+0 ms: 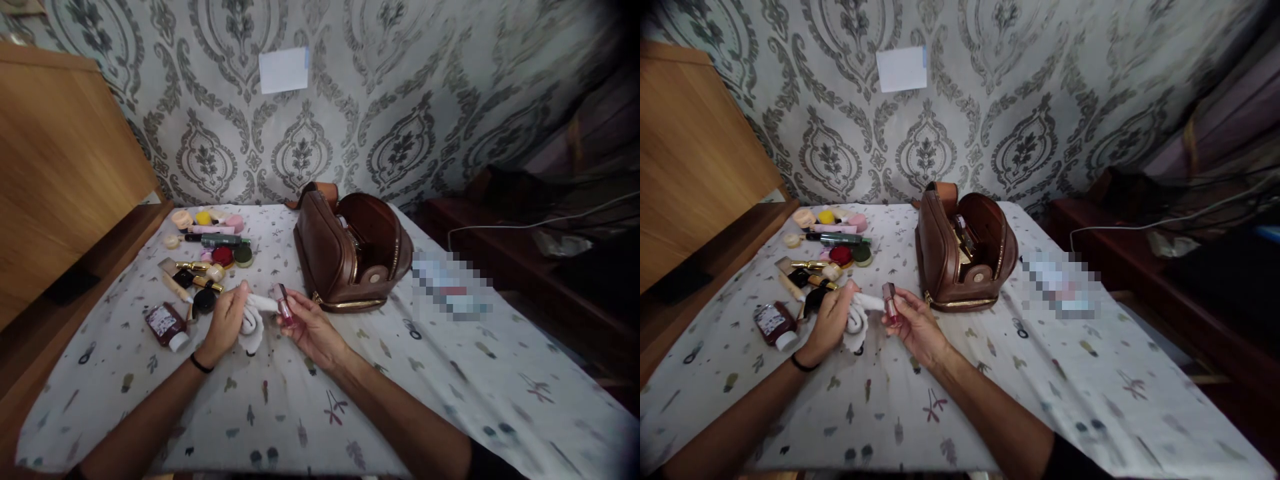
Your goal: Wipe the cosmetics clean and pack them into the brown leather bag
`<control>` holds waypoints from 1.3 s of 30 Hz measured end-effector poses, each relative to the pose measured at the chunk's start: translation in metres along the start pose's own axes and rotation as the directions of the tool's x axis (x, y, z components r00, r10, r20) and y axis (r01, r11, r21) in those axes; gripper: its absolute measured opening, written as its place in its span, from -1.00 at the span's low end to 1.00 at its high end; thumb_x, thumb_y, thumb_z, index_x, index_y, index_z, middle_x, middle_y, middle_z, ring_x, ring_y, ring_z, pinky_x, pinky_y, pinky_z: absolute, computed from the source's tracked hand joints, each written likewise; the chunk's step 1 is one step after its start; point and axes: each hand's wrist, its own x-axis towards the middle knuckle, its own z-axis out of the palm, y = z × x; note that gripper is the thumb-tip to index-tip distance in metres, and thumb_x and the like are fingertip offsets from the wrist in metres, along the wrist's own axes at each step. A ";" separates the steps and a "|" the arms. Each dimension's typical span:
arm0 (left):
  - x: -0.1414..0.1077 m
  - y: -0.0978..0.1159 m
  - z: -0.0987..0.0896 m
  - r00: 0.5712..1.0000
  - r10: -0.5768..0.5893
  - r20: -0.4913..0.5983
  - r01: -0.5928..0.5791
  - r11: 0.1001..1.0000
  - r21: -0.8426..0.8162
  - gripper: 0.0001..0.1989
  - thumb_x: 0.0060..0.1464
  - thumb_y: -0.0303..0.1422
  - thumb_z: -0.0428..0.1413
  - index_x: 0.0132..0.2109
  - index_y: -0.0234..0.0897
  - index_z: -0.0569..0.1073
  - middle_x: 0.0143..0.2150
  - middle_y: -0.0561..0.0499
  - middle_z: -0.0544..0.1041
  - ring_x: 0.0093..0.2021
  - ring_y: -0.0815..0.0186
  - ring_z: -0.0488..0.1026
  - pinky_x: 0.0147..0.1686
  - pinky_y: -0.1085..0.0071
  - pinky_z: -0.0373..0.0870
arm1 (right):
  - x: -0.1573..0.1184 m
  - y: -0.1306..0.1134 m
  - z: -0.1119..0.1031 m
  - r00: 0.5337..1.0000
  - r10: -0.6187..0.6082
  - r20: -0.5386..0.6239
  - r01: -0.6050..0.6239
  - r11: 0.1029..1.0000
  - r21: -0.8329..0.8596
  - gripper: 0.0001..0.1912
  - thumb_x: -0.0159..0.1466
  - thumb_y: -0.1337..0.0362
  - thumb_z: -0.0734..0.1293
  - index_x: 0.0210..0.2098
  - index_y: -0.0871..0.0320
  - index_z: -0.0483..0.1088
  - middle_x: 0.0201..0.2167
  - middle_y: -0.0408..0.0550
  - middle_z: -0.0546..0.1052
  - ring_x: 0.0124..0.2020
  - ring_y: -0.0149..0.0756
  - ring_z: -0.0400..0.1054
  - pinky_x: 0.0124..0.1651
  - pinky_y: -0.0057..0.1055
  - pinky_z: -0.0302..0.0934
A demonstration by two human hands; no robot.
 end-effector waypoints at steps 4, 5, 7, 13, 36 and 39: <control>0.003 -0.002 -0.001 1.000 0.001 0.024 -0.002 0.999 0.046 -0.68 0.19 -0.17 -0.01 -0.47 -0.22 0.21 -0.59 0.19 0.14 -0.58 0.43 0.12 -0.56 0.49 0.08 | -0.003 0.003 -0.001 1.000 0.020 0.022 -0.018 0.995 -0.101 -0.54 0.00 0.17 0.58 -0.17 0.15 0.43 -0.44 -0.17 0.55 -0.49 -0.36 0.48 -0.56 -0.52 0.33; 0.002 -0.002 -0.001 0.999 0.009 0.032 -0.011 0.998 0.062 -0.72 0.17 -0.20 0.01 -0.44 -0.22 0.23 -0.58 0.20 0.14 -0.58 0.44 0.11 -0.57 0.49 0.07 | -0.003 0.004 -0.001 0.999 0.023 0.027 -0.019 0.991 -0.131 -0.54 0.01 0.16 0.57 -0.16 0.15 0.43 -0.44 -0.17 0.54 -0.48 -0.34 0.48 -0.55 -0.50 0.33; -0.001 -0.001 0.001 0.999 0.032 0.028 -0.034 0.995 0.090 -0.81 0.14 -0.25 0.05 -0.37 -0.22 0.27 -0.55 0.20 0.19 -0.56 0.44 0.13 -0.55 0.50 0.09 | -0.005 0.005 0.000 0.998 0.035 0.043 -0.026 0.982 -0.189 -0.54 0.02 0.15 0.56 -0.15 0.17 0.43 -0.44 -0.17 0.53 -0.47 -0.34 0.47 -0.52 -0.47 0.35; -0.005 0.001 0.004 0.987 0.149 0.060 -0.154 0.984 0.094 -0.89 0.15 -0.30 0.09 -0.30 -0.24 0.39 -0.40 0.10 0.39 -0.38 0.37 0.34 -0.35 0.47 0.28 | -0.006 0.008 0.004 0.995 0.013 0.103 0.013 0.968 -0.251 -0.60 0.05 0.14 0.55 -0.22 0.22 0.45 -0.55 -0.20 0.48 -0.53 -0.47 0.35 -0.44 -0.53 0.25; -0.019 0.003 0.012 0.746 0.618 0.250 -0.660 0.735 0.154 -0.93 0.21 -0.44 0.11 -0.18 -0.24 0.49 -0.22 -0.01 0.45 -0.20 0.36 0.45 -0.19 0.47 0.40 | 0.000 -0.002 0.004 0.992 -0.072 -0.107 0.065 0.995 -0.073 -0.61 -0.11 0.24 0.62 -0.34 0.17 0.47 -0.49 -0.25 0.49 -0.49 -0.52 0.32 -0.42 -0.55 0.21; -0.017 0.005 0.010 0.802 0.546 0.243 -0.581 0.807 0.104 -0.88 0.20 -0.36 0.13 -0.32 -0.25 0.47 -0.35 0.04 0.44 -0.33 0.38 0.42 -0.32 0.47 0.35 | -0.001 -0.001 0.005 0.995 -0.068 -0.077 0.061 0.994 -0.093 -0.64 -0.10 0.28 0.61 -0.35 0.18 0.48 -0.51 -0.25 0.47 -0.51 -0.52 0.31 -0.42 -0.56 0.21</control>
